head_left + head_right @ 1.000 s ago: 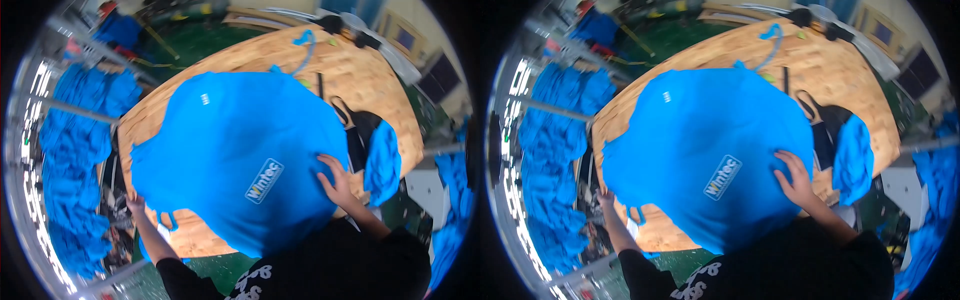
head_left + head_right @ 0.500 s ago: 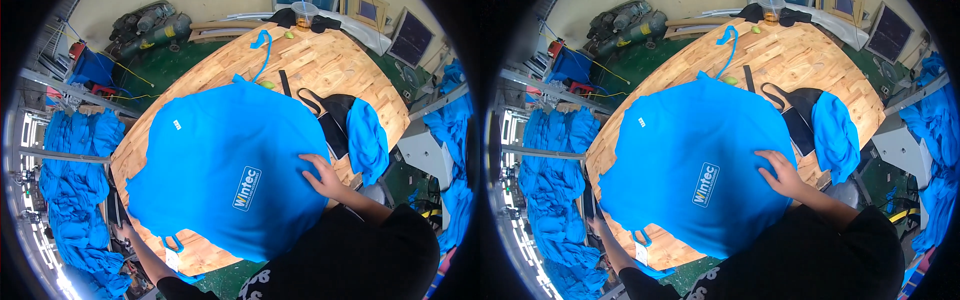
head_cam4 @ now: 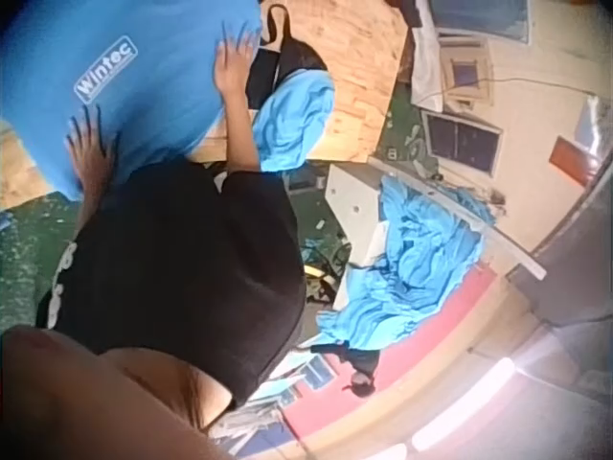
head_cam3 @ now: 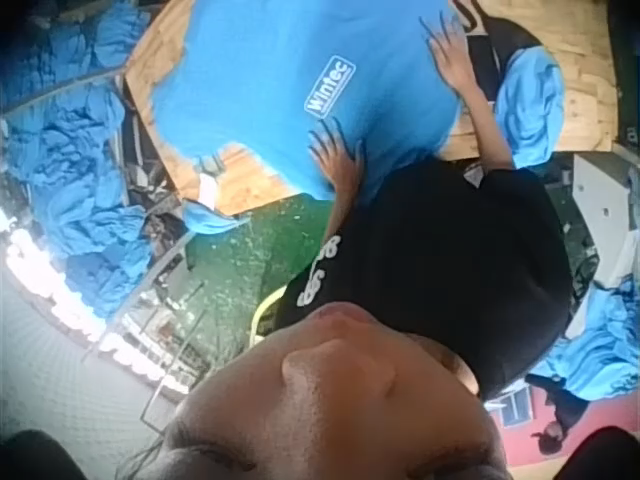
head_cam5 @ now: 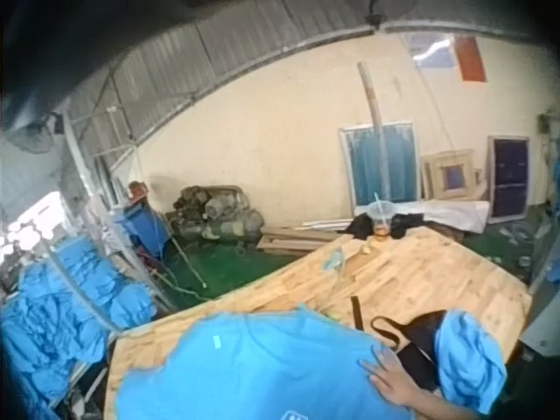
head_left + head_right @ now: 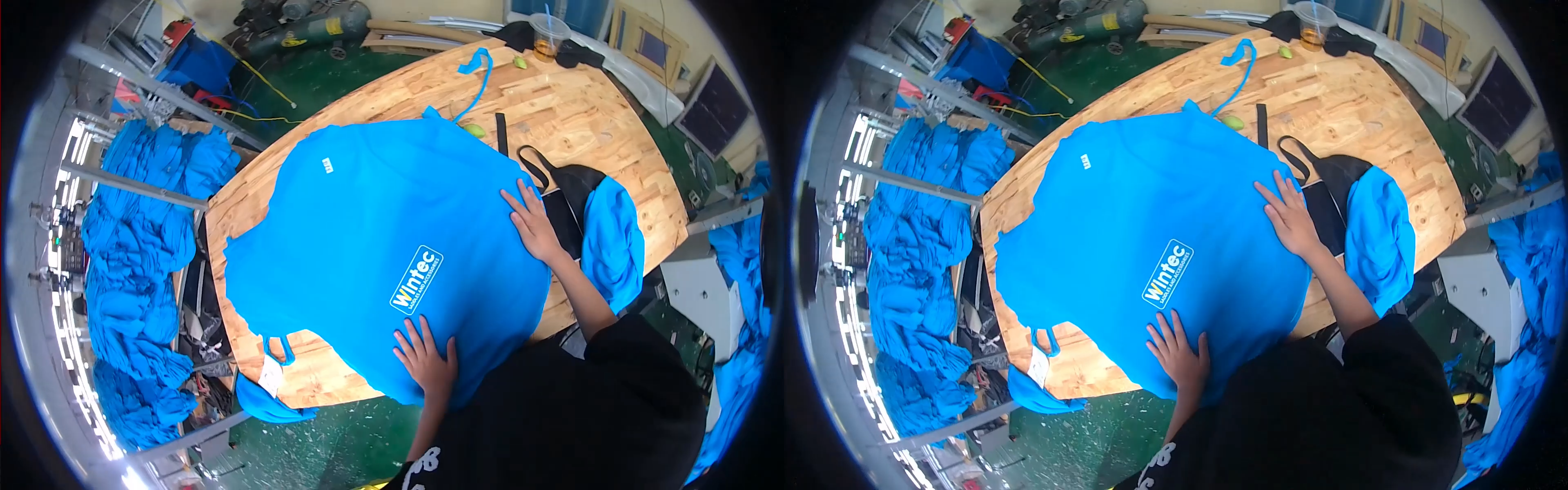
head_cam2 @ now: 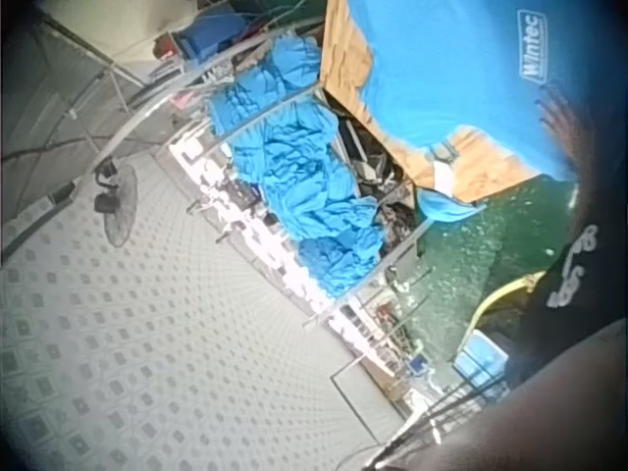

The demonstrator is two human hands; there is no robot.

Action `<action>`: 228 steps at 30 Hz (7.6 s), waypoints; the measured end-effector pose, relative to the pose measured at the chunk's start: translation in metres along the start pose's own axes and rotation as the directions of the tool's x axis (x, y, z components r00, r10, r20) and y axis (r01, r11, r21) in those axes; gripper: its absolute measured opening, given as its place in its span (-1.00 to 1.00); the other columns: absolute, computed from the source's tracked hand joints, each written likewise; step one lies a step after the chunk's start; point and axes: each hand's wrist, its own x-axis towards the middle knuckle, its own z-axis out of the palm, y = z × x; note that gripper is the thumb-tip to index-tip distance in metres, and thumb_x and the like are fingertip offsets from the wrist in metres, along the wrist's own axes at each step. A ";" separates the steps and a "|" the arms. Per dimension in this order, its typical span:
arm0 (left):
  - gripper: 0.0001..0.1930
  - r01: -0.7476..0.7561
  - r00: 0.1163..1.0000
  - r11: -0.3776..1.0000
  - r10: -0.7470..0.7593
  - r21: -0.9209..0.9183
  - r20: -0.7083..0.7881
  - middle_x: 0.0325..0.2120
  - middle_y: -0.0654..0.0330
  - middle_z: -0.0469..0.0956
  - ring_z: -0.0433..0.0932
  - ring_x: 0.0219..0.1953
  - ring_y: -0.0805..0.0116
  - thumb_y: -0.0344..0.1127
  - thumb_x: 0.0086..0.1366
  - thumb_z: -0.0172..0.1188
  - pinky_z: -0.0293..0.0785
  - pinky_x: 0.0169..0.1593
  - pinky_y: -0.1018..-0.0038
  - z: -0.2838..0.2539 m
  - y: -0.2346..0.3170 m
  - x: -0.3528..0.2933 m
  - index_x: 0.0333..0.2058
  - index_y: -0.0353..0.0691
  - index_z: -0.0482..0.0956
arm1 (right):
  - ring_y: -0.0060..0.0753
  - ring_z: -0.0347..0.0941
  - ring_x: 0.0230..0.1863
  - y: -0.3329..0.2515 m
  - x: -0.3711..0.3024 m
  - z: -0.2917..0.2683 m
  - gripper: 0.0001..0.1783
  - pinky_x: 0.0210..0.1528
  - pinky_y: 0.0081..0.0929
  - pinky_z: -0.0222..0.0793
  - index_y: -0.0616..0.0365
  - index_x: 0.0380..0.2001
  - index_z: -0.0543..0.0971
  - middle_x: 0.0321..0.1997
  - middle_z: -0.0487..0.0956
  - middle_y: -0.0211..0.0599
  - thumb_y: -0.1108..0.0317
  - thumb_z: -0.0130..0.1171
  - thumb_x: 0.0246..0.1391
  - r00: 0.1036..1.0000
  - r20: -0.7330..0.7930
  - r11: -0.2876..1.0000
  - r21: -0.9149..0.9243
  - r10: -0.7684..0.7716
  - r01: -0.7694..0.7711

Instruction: Operating a screen printing machine to print on blue fabric panels.

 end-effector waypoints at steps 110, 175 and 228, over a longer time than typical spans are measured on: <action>-0.56 -0.975 -0.219 0.154 -0.544 -0.160 0.810 -0.61 0.25 0.42 0.43 -0.47 0.38 0.07 -0.07 0.22 0.38 -0.34 0.49 0.174 0.169 -0.527 -0.50 -0.21 0.37 | -0.05 0.36 -0.29 -0.309 -0.435 -0.029 -0.84 -0.29 -0.26 0.25 0.24 -0.36 0.39 -0.40 0.44 -0.10 0.46 -0.08 -0.06 -0.852 -0.308 0.129 0.951 0.424 -0.280; -0.51 -0.910 -0.055 0.214 -0.911 -0.355 -0.409 -0.21 0.06 0.42 0.43 -0.20 0.20 -0.01 0.22 -0.16 0.31 -0.06 0.30 -0.150 -0.014 -0.428 -0.04 -0.29 0.30 | 0.03 0.14 0.08 -0.217 -0.119 -0.089 -0.31 0.07 -0.03 0.04 0.27 0.04 0.15 0.06 0.23 0.06 -0.07 -0.15 0.00 0.133 0.196 0.071 0.776 -0.971 -0.627; -0.39 0.253 0.809 -0.794 -0.140 -0.553 0.570 0.02 -0.07 0.18 0.33 -0.04 0.06 -0.17 0.18 -0.02 0.46 -0.16 0.20 0.029 -0.076 -0.127 0.10 -0.27 -0.06 | -0.36 0.47 -0.29 0.032 0.002 -0.055 -0.51 -0.37 -0.50 0.48 0.27 -0.05 0.24 -0.18 0.45 -0.18 0.20 0.02 0.01 0.648 0.761 0.081 0.646 -0.001 -0.759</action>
